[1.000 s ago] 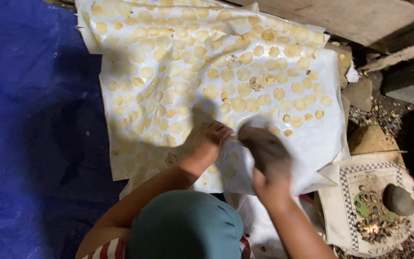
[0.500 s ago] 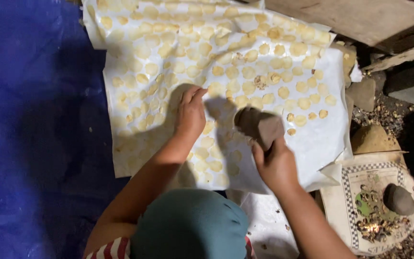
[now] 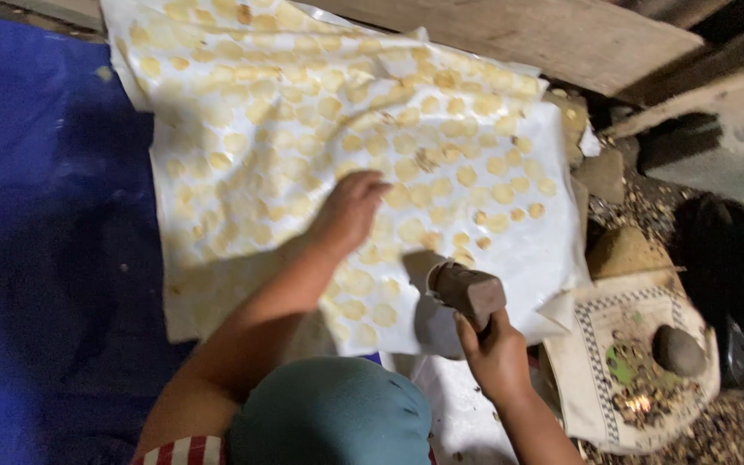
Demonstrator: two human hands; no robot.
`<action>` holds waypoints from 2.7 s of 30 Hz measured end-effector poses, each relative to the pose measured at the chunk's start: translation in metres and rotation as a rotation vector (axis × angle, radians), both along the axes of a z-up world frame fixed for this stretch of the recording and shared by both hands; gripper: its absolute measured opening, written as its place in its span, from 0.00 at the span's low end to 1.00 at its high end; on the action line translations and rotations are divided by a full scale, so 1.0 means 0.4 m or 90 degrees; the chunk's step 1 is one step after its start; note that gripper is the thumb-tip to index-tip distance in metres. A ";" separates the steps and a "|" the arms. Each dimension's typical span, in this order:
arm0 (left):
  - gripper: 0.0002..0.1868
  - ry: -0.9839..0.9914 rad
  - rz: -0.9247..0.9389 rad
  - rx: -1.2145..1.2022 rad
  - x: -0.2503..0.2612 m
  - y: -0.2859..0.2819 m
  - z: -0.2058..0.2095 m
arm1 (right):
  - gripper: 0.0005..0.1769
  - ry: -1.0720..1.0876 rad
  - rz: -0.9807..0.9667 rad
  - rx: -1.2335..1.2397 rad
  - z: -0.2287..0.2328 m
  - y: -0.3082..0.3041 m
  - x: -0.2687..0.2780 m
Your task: Cracking nut shells with a wooden hammer and peeling them using a stone
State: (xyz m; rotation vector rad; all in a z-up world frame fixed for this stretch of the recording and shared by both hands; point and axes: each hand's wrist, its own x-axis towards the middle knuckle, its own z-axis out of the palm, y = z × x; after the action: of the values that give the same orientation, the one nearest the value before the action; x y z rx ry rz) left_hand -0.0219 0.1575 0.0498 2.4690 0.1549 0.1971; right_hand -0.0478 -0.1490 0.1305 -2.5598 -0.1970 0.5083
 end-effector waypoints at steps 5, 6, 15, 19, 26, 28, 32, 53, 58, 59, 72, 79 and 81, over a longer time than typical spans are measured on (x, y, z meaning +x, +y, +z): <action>0.15 -0.243 0.017 -0.069 0.044 0.106 -0.046 | 0.25 -0.182 0.037 -0.028 -0.073 -0.102 0.025; 0.15 -0.243 0.015 -0.068 0.045 0.101 -0.061 | 0.25 -0.182 0.035 -0.027 -0.122 -0.126 0.023; 0.06 -0.282 0.209 0.176 0.021 0.035 -0.007 | 0.26 -0.142 -0.037 0.035 -0.189 -0.182 0.006; 0.05 -0.255 0.200 0.196 0.025 -0.037 0.065 | 0.24 -0.094 -0.073 -0.003 -0.182 -0.164 -0.002; 0.17 -0.006 -0.123 0.010 0.112 -0.291 0.146 | 0.31 0.170 -0.178 -0.007 0.042 -0.094 0.145; 0.14 -0.099 -0.137 0.011 0.175 -0.354 0.047 | 0.26 0.052 -0.192 -0.003 0.064 -0.101 0.168; 0.15 -0.114 -0.166 -0.006 0.251 -0.417 -0.013 | 0.14 -0.272 -0.168 0.138 0.179 -0.185 0.245; 0.38 0.001 0.250 0.229 -0.034 -0.095 0.022 | 0.25 -0.214 -0.057 -0.003 0.019 -0.130 0.359; 0.43 0.042 0.256 0.203 -0.038 -0.069 -0.004 | 0.27 -0.303 -0.076 -0.006 -0.182 -0.077 0.301; 0.46 0.067 0.245 0.211 -0.035 -0.068 -0.003 | 0.32 -0.262 -0.069 -0.132 -0.272 -0.086 0.298; 0.48 0.287 0.165 0.141 -0.045 -0.032 0.018 | 0.25 -0.089 -0.075 -0.116 -0.143 -0.087 0.372; 0.47 0.177 0.114 0.267 -0.141 0.085 -0.059 | 0.28 -0.194 -0.026 -0.088 -0.153 -0.035 0.260; 0.47 0.158 0.111 0.285 -0.149 0.093 -0.076 | 0.27 -0.187 -0.002 -0.112 -0.169 -0.047 0.259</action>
State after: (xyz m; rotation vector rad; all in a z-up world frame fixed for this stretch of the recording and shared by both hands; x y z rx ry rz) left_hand -0.0814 0.1949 0.0195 2.9222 0.4789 -0.0053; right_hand 0.0558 -0.1680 0.0631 -2.7998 -0.2621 0.1500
